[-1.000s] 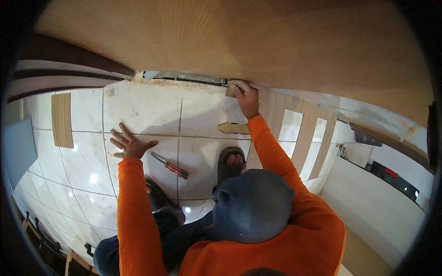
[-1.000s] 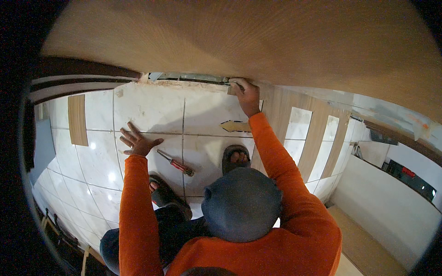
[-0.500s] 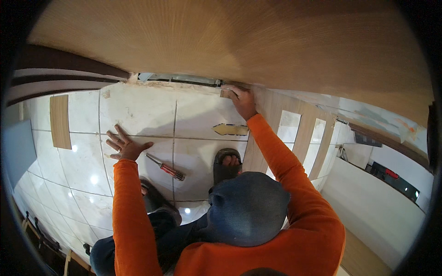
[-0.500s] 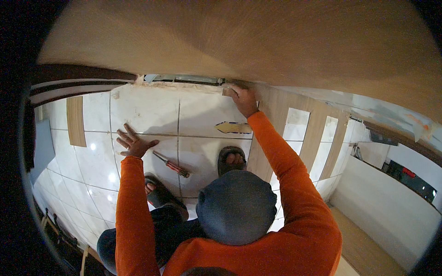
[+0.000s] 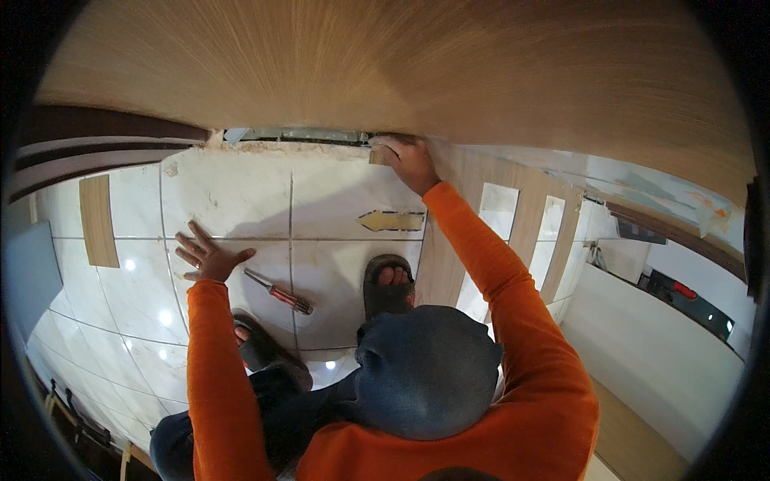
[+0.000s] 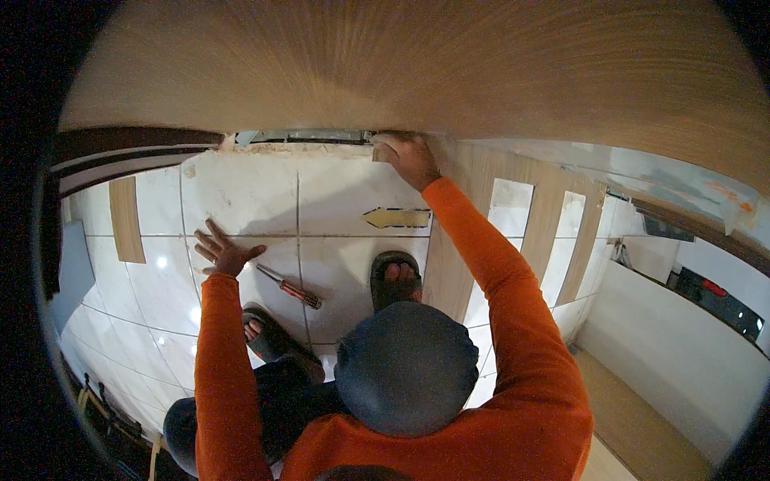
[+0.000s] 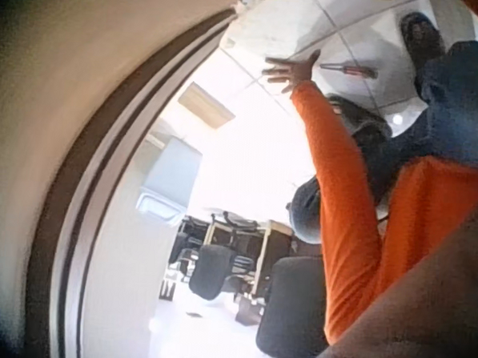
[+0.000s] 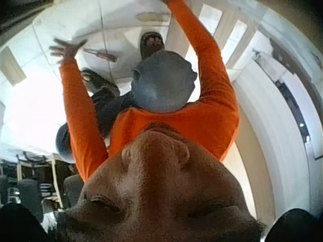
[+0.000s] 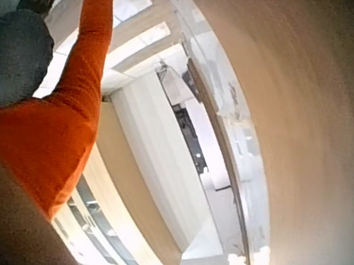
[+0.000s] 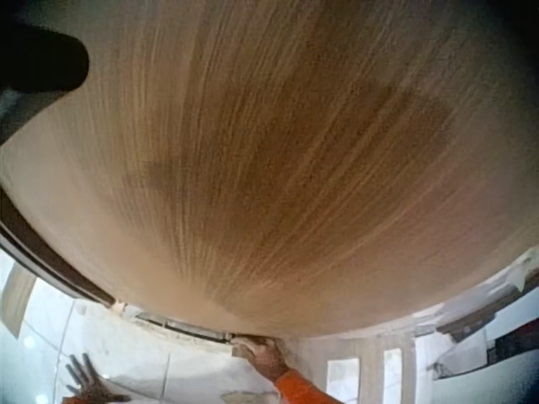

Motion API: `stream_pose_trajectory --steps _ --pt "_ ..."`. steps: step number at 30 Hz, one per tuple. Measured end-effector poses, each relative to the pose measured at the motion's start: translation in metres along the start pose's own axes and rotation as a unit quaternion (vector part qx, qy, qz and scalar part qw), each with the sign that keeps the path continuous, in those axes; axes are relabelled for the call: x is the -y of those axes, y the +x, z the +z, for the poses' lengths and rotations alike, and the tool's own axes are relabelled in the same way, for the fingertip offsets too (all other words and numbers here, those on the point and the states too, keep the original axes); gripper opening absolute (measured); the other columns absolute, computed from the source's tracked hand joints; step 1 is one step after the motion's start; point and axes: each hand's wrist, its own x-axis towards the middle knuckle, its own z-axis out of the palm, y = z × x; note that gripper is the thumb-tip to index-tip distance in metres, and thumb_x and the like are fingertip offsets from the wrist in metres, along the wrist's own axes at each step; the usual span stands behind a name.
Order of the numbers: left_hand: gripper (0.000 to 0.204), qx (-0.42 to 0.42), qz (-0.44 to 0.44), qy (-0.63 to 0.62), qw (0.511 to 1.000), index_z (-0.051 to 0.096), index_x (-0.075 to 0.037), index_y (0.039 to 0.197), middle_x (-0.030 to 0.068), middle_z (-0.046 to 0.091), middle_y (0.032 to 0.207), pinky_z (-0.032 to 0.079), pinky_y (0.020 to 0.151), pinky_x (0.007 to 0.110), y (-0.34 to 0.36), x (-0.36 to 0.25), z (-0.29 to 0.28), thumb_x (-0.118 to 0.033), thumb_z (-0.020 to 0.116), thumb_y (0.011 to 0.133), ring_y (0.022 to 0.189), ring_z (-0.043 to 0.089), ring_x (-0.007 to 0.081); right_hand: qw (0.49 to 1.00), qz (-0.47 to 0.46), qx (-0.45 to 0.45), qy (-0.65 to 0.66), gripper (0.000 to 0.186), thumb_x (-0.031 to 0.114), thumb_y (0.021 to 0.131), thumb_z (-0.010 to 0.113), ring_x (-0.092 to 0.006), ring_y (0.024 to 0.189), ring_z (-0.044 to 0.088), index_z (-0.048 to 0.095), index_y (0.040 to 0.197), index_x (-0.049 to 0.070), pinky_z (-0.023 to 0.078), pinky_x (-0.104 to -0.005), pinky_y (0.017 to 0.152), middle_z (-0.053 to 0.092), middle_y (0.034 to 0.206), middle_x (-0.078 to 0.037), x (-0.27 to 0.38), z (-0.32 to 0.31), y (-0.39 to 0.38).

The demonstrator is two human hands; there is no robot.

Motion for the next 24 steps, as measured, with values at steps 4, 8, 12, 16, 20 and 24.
stream_pose_trajectory --steps 4,8,12,16,20,24 --pt "0.166 -0.039 0.02 -0.015 0.999 -0.023 -0.024 0.157 0.0198 -0.026 0.163 0.008 0.107 0.081 0.004 0.003 0.012 -0.077 0.086 0.043 0.15 -0.019 0.047 0.996 0.026 -0.076 0.026 0.018 0.015 0.095 0.061 -0.0318 0.094 0.07 0.075 0.106 0.008 0.055 -0.0383 0.084 0.074 0.104 -0.014 0.008 0.011 -0.005" --pt "0.166 -0.024 0.019 -0.01 0.999 -0.022 -0.025 0.158 0.02 -0.025 0.163 0.007 0.106 0.082 0.0 0.005 0.004 -0.076 0.087 0.043 0.15 -0.017 0.0473 0.996 0.028 -0.072 0.037 0.018 0.012 0.094 0.062 -0.032 0.09 0.071 0.075 0.107 0.008 0.056 -0.0376 0.08 0.073 0.104 -0.015 0.01 0.013 -0.003" --pt "0.166 -0.007 0.015 -0.023 1.0 -0.021 -0.027 0.158 0.0189 -0.025 0.164 0.008 0.105 0.083 -0.005 -0.003 -0.004 -0.075 0.088 0.043 0.151 -0.017 0.0472 0.999 -0.009 -0.027 -0.036 0.027 0.013 0.092 0.061 -0.0366 0.088 0.07 0.071 0.117 0.012 0.057 -0.0451 0.081 0.072 0.102 -0.018 0.003 0.011 -0.009" --pt "0.166 -0.05 0.035 -0.025 0.998 -0.022 -0.028 0.158 0.0199 -0.024 0.164 0.01 0.1 0.087 -0.001 0.016 0.005 -0.077 0.087 0.041 0.149 -0.015 0.0522 0.998 -0.05 -0.032 -0.026 0.027 0.009 0.091 0.062 -0.0362 0.084 0.071 0.07 0.117 0.012 0.058 -0.0461 0.078 0.072 0.1 -0.017 0.022 0.015 -0.004" --pt "0.165 -0.01 0.036 -0.03 0.999 -0.022 -0.027 0.158 0.0187 -0.026 0.164 0.007 0.105 0.083 -0.005 -0.012 -0.003 -0.071 0.09 0.044 0.151 -0.018 0.046 0.983 -0.066 -0.006 -0.173 0.022 0.014 0.094 0.056 -0.0372 0.083 0.071 0.07 0.11 0.006 0.057 -0.0481 0.075 0.071 0.096 -0.019 0.027 0.018 0.013" --pt "0.164 -0.032 0.029 -0.016 0.999 -0.023 -0.027 0.157 0.0189 -0.026 0.164 0.008 0.106 0.082 0.008 0.018 0.014 -0.075 0.087 0.046 0.151 -0.015 0.0469 0.961 0.061 0.209 -0.168 0.029 0.017 0.096 0.046 -0.0388 0.103 0.066 0.067 0.107 -0.002 0.051 -0.0496 0.093 0.068 0.109 -0.024 0.072 0.036 0.049"
